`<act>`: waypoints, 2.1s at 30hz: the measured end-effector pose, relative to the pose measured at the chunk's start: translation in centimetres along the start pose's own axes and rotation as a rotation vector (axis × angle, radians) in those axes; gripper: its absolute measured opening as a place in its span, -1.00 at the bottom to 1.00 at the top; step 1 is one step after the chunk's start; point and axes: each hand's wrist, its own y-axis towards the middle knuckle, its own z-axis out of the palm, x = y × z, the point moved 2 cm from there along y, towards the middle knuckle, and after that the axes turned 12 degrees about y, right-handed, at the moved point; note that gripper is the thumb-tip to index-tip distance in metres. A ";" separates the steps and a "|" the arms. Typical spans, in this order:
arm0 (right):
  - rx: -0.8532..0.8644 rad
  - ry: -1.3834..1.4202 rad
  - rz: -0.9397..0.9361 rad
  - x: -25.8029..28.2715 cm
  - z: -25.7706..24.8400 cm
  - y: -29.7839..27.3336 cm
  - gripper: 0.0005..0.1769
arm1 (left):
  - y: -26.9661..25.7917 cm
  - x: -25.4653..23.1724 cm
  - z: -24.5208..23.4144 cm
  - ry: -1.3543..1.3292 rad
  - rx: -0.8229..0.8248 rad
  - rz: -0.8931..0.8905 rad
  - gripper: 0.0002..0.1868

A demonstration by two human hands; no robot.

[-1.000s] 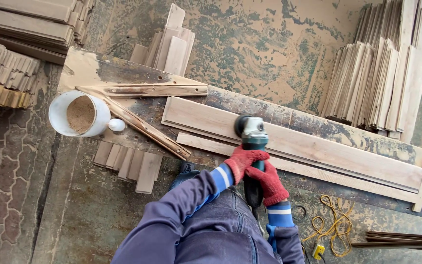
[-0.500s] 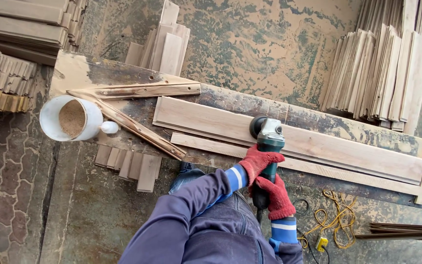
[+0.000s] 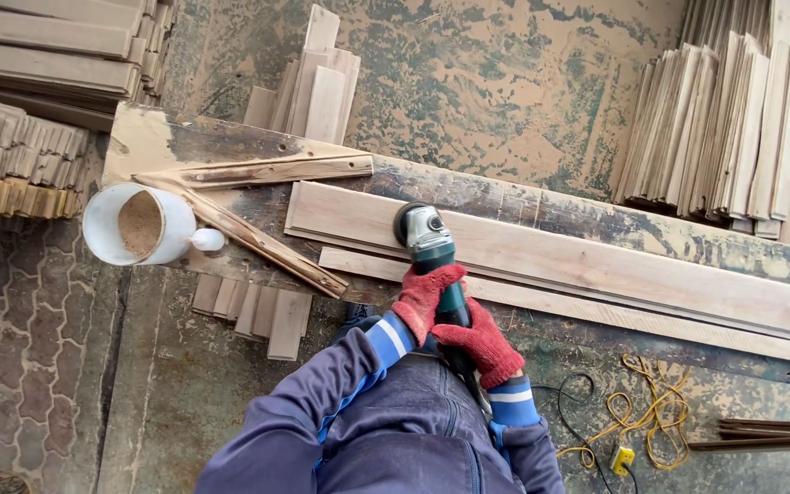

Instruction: Sanding the surface of a long wooden plank using a handheld power angle grinder equipped with a sanding disc.

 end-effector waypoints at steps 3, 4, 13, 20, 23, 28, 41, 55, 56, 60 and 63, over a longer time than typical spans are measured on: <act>-0.065 0.081 0.010 -0.2 -2.3 -1.2 -0.40 | 0.0 1.1 3.3 -0.098 0.095 -0.025 -0.36; -0.108 0.129 0.001 -0.3 -3.2 -1.5 -0.42 | -0.4 1.2 4.6 -0.056 0.152 -0.009 -0.36; -0.364 0.331 -0.097 -1.4 -10.5 -4.6 -0.54 | -2.2 3.9 15.1 0.205 0.369 0.064 -0.24; -0.348 0.295 -0.112 -2.0 -9.4 -3.8 -0.55 | -1.5 3.0 13.3 0.264 0.351 0.045 -0.23; -0.305 0.254 -0.097 -1.3 -6.9 -3.6 -0.52 | -2.6 0.9 10.6 0.179 0.303 0.032 -0.26; -0.243 0.205 -0.096 -1.4 -3.6 -2.7 -0.44 | -2.0 -0.1 6.2 0.093 0.251 0.043 -0.28; 0.030 0.014 -0.002 1.8 7.0 0.8 -0.36 | 0.0 -3.4 -5.6 -0.057 -0.034 0.010 -0.30; -0.091 0.179 0.032 -2.8 -4.9 -0.7 -0.45 | -2.9 -2.1 3.8 0.102 0.302 0.053 -0.35; -0.051 0.255 0.090 -3.5 -6.3 -0.8 -0.47 | -4.0 -2.9 4.2 0.146 0.409 0.072 -0.41; -0.194 0.277 0.084 -2.8 -5.9 -2.8 -0.51 | -3.8 -1.6 5.4 0.212 0.442 0.067 -0.42; -0.156 0.296 0.075 -3.1 -5.1 -2.0 -0.54 | -3.2 -1.6 4.2 0.145 0.444 0.046 -0.38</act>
